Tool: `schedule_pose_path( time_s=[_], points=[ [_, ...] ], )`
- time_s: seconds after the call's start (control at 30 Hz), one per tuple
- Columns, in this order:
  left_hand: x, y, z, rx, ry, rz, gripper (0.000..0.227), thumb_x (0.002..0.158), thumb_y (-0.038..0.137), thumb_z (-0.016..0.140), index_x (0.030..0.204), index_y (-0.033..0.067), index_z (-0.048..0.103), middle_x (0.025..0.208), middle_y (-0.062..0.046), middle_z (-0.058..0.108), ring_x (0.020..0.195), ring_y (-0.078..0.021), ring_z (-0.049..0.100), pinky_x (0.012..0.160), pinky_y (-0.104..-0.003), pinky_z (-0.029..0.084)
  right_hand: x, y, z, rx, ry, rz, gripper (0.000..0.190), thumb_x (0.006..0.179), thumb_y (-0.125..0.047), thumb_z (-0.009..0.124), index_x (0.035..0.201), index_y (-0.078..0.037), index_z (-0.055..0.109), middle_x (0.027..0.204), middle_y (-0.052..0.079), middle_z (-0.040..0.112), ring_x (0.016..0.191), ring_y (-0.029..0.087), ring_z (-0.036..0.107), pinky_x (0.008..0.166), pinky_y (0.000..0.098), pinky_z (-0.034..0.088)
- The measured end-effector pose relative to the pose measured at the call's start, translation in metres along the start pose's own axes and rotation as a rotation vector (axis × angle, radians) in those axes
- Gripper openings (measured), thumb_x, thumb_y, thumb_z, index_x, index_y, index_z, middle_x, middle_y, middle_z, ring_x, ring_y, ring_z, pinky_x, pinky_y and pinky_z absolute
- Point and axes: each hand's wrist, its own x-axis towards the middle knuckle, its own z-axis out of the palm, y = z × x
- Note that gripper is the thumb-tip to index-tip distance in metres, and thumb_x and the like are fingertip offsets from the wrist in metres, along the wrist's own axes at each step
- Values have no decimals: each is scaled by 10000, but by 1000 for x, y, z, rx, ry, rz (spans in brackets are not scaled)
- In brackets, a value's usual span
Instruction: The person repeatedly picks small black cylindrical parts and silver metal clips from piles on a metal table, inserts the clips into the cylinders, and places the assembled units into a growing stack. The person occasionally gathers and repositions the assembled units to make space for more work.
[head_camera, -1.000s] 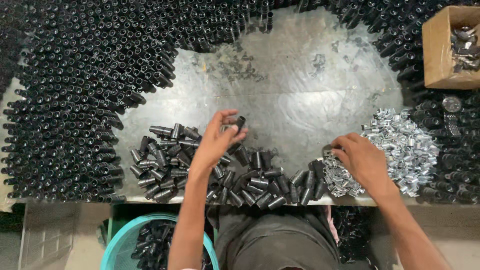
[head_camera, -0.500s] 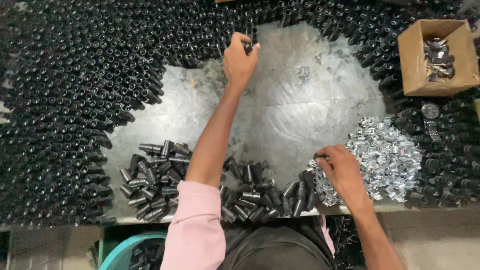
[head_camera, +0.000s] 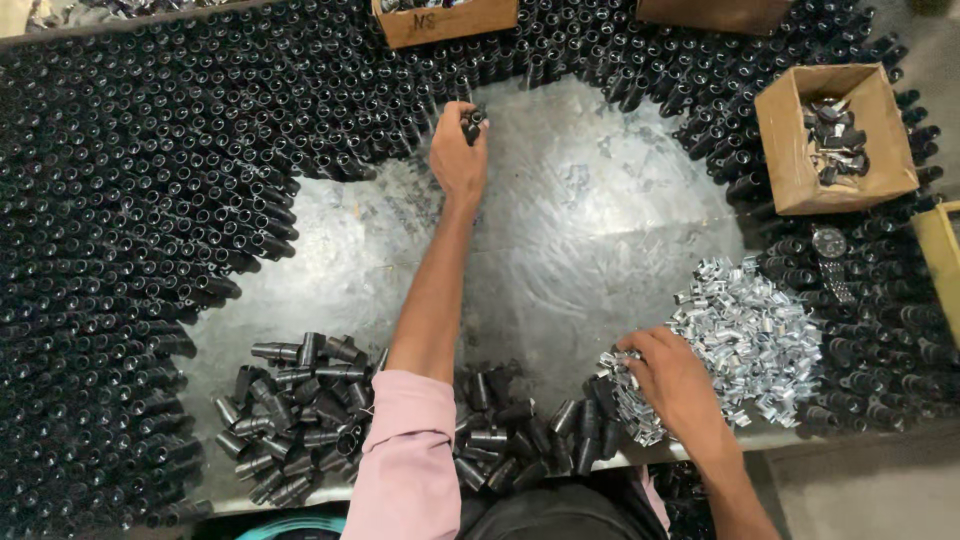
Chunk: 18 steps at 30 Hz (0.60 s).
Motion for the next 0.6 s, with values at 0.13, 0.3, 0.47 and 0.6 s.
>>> schedule_pose_path(
  time_s=[0.13, 0.3, 0.47, 0.6],
  points=[
    [17, 3, -1, 191, -33, -125, 286, 853, 263, 797, 1017, 105, 624, 891, -155, 740, 871, -394, 709, 743, -503, 533, 6, 0, 3, 9, -28, 77, 200, 845, -150, 728, 1038, -104, 713, 964, 117, 671, 902, 335, 660, 786, 426, 531],
    [48, -9, 3, 522, -114, -107, 270, 908, 166, 686, 1101, 88, 514, 871, -180, 736, 835, -420, 722, 729, -526, 552, 3, -3, 5, 61, -2, 117, 210, 852, -125, 722, 1058, -94, 701, 959, 116, 654, 829, 312, 670, 738, 411, 538],
    [71, -11, 1, 681, -154, -60, 280, 1015, 74, 576, 1248, 70, 420, 892, -186, 736, 844, -417, 734, 703, -516, 569, 6, -6, 2, 72, 23, 90, 229, 843, -121, 737, 1066, -86, 703, 929, 106, 658, 823, 303, 677, 716, 405, 536],
    [56, 17, -32, 348, -187, 145, 342, 893, 171, 668, 1150, 44, 481, 997, -226, 668, 909, -415, 651, 763, -500, 519, 5, -8, -1, 122, 74, 154, 231, 877, -124, 724, 1106, -90, 721, 964, 122, 658, 786, 278, 682, 681, 379, 543]
  ],
)
